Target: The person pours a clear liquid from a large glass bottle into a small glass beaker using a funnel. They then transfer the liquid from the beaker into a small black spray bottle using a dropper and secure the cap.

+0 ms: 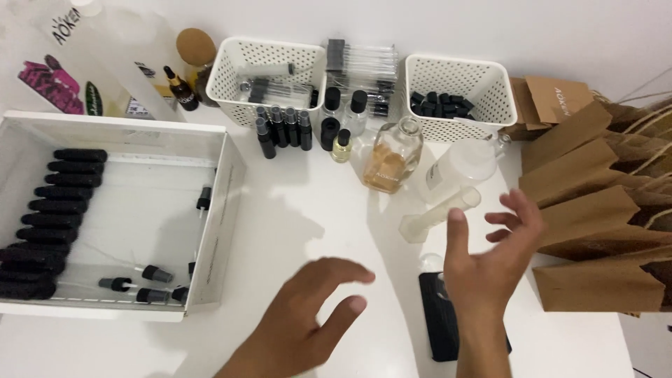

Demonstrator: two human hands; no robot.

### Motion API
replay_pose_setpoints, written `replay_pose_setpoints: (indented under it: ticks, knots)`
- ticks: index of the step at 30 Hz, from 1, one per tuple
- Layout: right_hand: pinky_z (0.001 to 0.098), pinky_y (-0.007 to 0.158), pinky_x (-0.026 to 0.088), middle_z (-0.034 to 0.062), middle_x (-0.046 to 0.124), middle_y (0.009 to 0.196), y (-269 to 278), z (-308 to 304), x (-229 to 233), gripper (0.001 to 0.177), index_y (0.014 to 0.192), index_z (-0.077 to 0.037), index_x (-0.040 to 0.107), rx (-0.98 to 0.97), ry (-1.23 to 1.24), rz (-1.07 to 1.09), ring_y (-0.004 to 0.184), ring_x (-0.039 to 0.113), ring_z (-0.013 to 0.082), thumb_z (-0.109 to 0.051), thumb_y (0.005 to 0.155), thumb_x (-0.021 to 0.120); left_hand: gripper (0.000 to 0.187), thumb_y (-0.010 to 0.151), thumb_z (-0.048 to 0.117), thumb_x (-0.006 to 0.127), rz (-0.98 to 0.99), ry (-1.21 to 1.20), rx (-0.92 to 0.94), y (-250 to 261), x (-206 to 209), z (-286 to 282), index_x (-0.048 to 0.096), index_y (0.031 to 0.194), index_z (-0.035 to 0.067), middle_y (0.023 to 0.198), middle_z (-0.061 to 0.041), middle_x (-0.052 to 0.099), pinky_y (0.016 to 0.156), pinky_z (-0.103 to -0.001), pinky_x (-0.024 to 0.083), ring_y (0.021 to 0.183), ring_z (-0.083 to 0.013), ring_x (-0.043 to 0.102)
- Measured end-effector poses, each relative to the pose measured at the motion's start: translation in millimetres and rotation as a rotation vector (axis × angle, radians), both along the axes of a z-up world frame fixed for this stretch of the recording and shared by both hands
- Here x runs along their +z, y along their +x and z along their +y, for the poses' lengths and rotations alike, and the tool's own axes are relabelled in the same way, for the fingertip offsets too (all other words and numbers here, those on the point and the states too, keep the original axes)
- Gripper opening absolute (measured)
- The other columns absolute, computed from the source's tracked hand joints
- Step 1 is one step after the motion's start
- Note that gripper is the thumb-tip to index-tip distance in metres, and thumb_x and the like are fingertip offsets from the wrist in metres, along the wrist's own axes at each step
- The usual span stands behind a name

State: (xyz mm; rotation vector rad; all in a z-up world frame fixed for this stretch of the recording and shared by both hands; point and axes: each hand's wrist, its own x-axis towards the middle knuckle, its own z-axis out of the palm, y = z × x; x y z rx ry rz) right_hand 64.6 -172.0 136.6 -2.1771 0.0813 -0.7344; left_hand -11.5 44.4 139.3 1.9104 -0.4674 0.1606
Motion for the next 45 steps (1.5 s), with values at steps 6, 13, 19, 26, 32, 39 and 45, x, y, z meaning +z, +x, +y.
replay_pose_setpoints:
  ticks: [6, 13, 19, 26, 32, 39, 45]
  knots:
    - [0.0416, 0.079, 0.052, 0.0111, 0.065, 0.128, 21, -15, -17, 0.042, 0.139, -0.005, 0.056, 0.116, -0.263, 0.132, 0.107, 0.061, 0.0261, -0.025, 0.102, 0.064, 0.033, 0.102, 0.031, 0.049, 0.246, 0.053, -0.048, 47, -45, -6, 0.064, 0.124, 0.011, 0.128, -0.001, 0.068, 0.099, -0.036, 0.051, 0.119, -0.0200, 0.066]
    - [0.0433, 0.074, 0.060, 0.0240, 0.070, 0.105, 18, 24, -4, 0.043, 0.123, 0.009, 0.066, 0.338, -0.334, -0.226, 0.091, 0.071, 0.0412, -0.001, 0.085, 0.084, 0.053, 0.096, 0.018, 0.069, 0.036, 0.101, 0.011, 81, -106, -6, 0.049, 0.143, 0.003, 0.142, -0.021, 0.057, 0.114, -0.056, 0.039, 0.134, -0.0401, 0.055]
    - [0.0336, 0.071, 0.064, 0.0113, 0.076, 0.103, 19, 60, -9, 0.040, 0.115, -0.003, 0.071, 0.516, -0.251, -0.213, 0.088, 0.076, 0.0292, -0.016, 0.080, 0.088, 0.033, 0.095, 0.022, 0.073, -0.180, 0.220, 0.215, 91, -166, 3, 0.064, 0.126, 0.012, 0.121, -0.002, 0.071, 0.109, -0.044, 0.044, 0.118, -0.0230, 0.065]
    - [0.0533, 0.102, 0.052, 0.0314, 0.051, 0.135, 52, 48, -14, 0.065, 0.139, 0.010, 0.041, 0.474, -0.049, -0.116, 0.127, 0.055, 0.0517, -0.008, 0.090, 0.079, 0.032, 0.098, 0.032, 0.072, -0.053, 0.236, 0.457, 100, -174, 19, 0.067, 0.112, 0.004, 0.109, -0.012, 0.074, 0.113, -0.045, 0.040, 0.108, -0.0268, 0.070]
    - [0.0583, 0.121, 0.031, 0.0424, 0.028, 0.154, 93, 43, -14, 0.100, 0.156, 0.012, 0.014, 0.371, 0.067, 0.337, 0.148, 0.028, 0.0569, -0.004, 0.084, 0.081, 0.039, 0.099, 0.029, 0.070, 0.091, 0.254, 0.409, 105, -172, 18, 0.063, 0.126, 0.002, 0.109, -0.015, 0.075, 0.120, -0.045, 0.034, 0.109, -0.0260, 0.071]
    - [0.0563, 0.123, 0.029, 0.0343, 0.033, 0.159, 109, 59, -17, 0.098, 0.160, 0.005, 0.021, 0.301, -0.037, 0.500, 0.151, 0.029, 0.0492, 0.002, 0.082, 0.080, 0.040, 0.098, 0.028, 0.070, 0.169, 0.332, 0.373, 103, -158, 21, 0.059, 0.129, 0.007, 0.111, -0.012, 0.075, 0.122, -0.043, 0.030, 0.113, -0.0233, 0.070]
    - [0.0521, 0.113, 0.044, 0.0289, 0.047, 0.142, 115, 49, -24, 0.102, 0.156, -0.001, 0.028, 0.236, -0.085, 0.546, 0.139, 0.049, 0.0456, -0.008, 0.076, 0.091, 0.047, 0.099, 0.013, 0.061, 0.152, 0.364, 0.299, 107, -169, 22, 0.050, 0.144, 0.006, 0.125, -0.017, 0.070, 0.121, -0.045, 0.026, 0.123, -0.0265, 0.065]
